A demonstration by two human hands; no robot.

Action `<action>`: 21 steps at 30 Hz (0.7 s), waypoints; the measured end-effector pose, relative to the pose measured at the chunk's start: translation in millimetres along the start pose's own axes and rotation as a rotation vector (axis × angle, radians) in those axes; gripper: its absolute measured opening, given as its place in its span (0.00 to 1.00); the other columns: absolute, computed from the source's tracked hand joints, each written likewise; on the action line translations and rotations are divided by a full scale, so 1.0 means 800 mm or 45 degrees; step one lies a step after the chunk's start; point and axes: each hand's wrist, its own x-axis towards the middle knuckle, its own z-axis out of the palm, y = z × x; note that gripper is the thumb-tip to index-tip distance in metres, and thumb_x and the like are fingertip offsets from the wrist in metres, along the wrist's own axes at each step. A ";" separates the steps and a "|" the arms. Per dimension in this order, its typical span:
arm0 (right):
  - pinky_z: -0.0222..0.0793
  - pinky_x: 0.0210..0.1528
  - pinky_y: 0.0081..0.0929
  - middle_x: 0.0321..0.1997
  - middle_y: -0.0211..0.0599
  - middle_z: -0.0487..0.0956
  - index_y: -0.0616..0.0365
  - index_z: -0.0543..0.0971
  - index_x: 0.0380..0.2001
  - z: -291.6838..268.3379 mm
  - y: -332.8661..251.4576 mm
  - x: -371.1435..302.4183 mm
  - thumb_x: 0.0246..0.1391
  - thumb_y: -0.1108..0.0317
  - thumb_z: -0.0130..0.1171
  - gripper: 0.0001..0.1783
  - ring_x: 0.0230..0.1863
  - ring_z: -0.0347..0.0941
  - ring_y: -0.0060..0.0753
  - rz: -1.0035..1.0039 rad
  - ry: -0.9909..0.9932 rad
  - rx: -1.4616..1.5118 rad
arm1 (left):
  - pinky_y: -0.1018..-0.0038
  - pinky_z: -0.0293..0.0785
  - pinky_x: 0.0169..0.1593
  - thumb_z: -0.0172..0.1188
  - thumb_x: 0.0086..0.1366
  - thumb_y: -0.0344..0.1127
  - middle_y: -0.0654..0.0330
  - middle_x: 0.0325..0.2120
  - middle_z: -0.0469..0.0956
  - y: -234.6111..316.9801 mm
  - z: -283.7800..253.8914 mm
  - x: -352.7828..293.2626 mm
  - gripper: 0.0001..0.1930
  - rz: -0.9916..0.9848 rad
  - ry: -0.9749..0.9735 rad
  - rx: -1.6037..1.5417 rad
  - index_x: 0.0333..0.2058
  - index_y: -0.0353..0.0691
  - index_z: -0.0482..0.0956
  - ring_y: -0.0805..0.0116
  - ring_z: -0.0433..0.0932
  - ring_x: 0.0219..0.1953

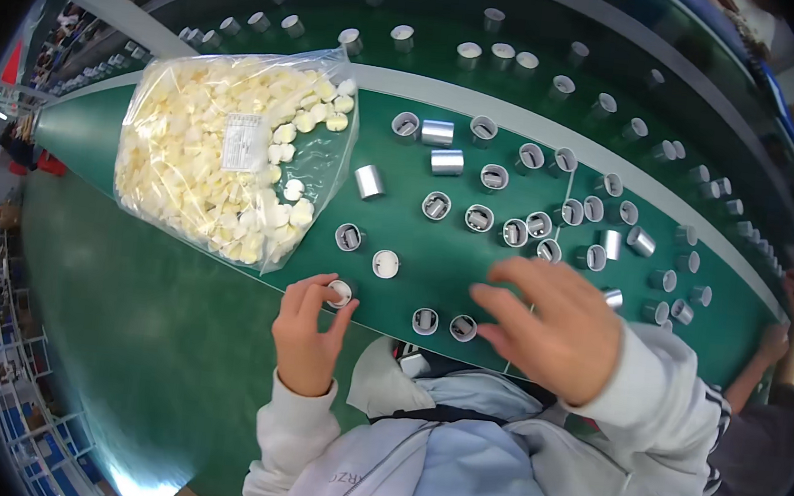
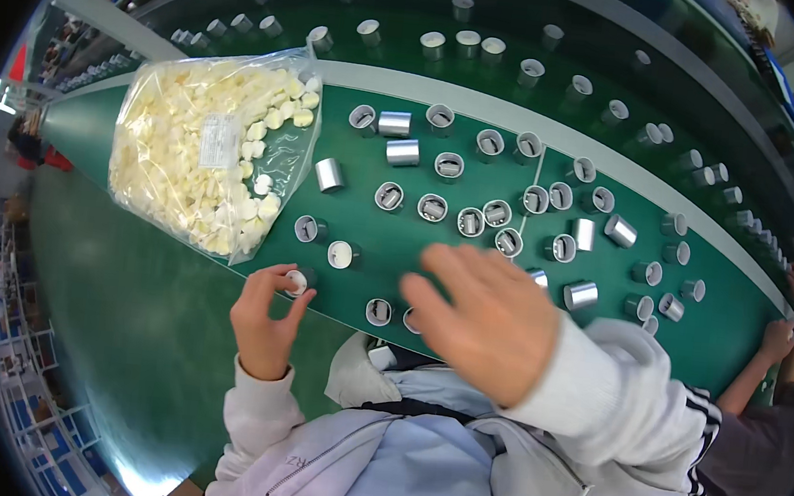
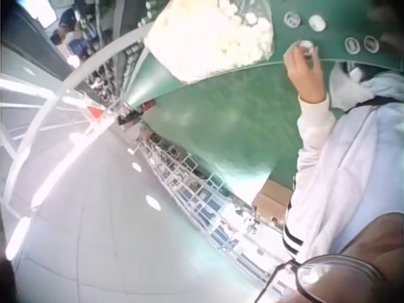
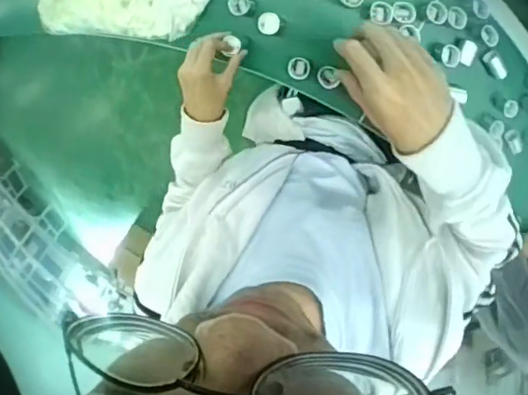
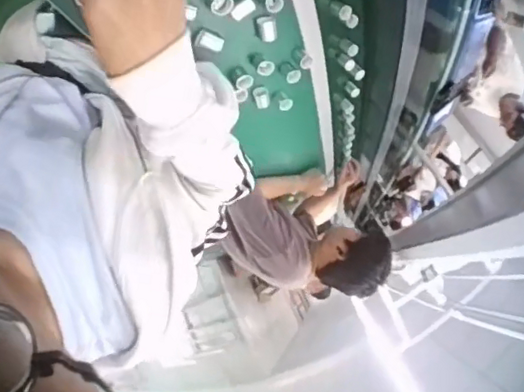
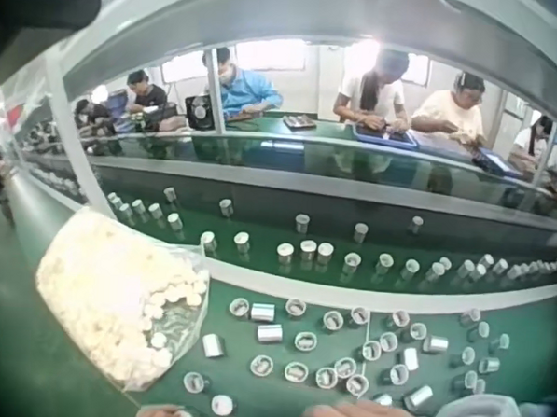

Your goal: Assembling small white plastic components into metal housings on a production line.

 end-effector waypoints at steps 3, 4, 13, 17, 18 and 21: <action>0.71 0.37 0.31 0.42 0.43 0.76 0.61 0.77 0.40 -0.031 -0.001 -0.044 0.38 0.76 0.69 0.21 0.36 0.75 0.43 0.255 0.138 0.020 | 0.68 0.75 0.38 0.71 0.46 0.22 0.54 0.38 0.79 -0.016 0.018 -0.007 0.14 -0.027 0.047 -0.017 0.30 0.36 0.74 0.55 0.79 0.38; 0.70 0.36 0.29 0.42 0.44 0.76 0.62 0.77 0.40 -0.037 -0.002 -0.064 0.40 0.77 0.68 0.20 0.34 0.75 0.41 0.375 0.198 0.052 | 0.66 0.76 0.39 0.71 0.47 0.22 0.53 0.41 0.78 -0.016 0.022 -0.006 0.14 -0.071 0.070 -0.041 0.30 0.36 0.74 0.54 0.79 0.39; 0.64 0.31 0.20 0.36 0.38 0.77 0.64 0.78 0.36 0.005 0.007 -0.181 0.49 0.79 0.62 0.09 0.28 0.70 0.22 1.087 1.008 0.104 | 0.68 0.69 0.37 0.70 0.52 0.30 0.51 0.43 0.77 0.016 -0.028 0.042 0.14 0.034 0.064 0.032 0.37 0.36 0.77 0.54 0.77 0.44; 0.64 0.28 0.22 0.36 0.37 0.77 0.63 0.78 0.37 -0.003 0.021 -0.206 0.48 0.78 0.64 0.11 0.25 0.69 0.26 1.144 0.977 -0.020 | 0.68 0.69 0.37 0.65 0.58 0.32 0.53 0.38 0.78 -0.028 0.018 0.113 0.12 0.023 0.041 -0.014 0.39 0.35 0.76 0.59 0.76 0.38; 0.64 0.28 0.22 0.36 0.37 0.77 0.63 0.78 0.37 -0.004 0.019 -0.213 0.48 0.78 0.64 0.11 0.25 0.69 0.26 1.150 0.984 -0.019 | 0.70 0.70 0.37 0.65 0.58 0.33 0.54 0.36 0.78 -0.038 0.033 0.127 0.13 0.130 -0.014 0.080 0.40 0.34 0.76 0.62 0.75 0.36; 0.64 0.28 0.22 0.36 0.36 0.77 0.62 0.77 0.38 0.004 0.009 -0.236 0.47 0.76 0.66 0.13 0.25 0.69 0.26 1.283 0.871 0.005 | 0.72 0.71 0.36 0.65 0.59 0.34 0.54 0.33 0.78 -0.049 0.061 0.149 0.14 0.156 -0.155 0.151 0.42 0.33 0.77 0.67 0.75 0.31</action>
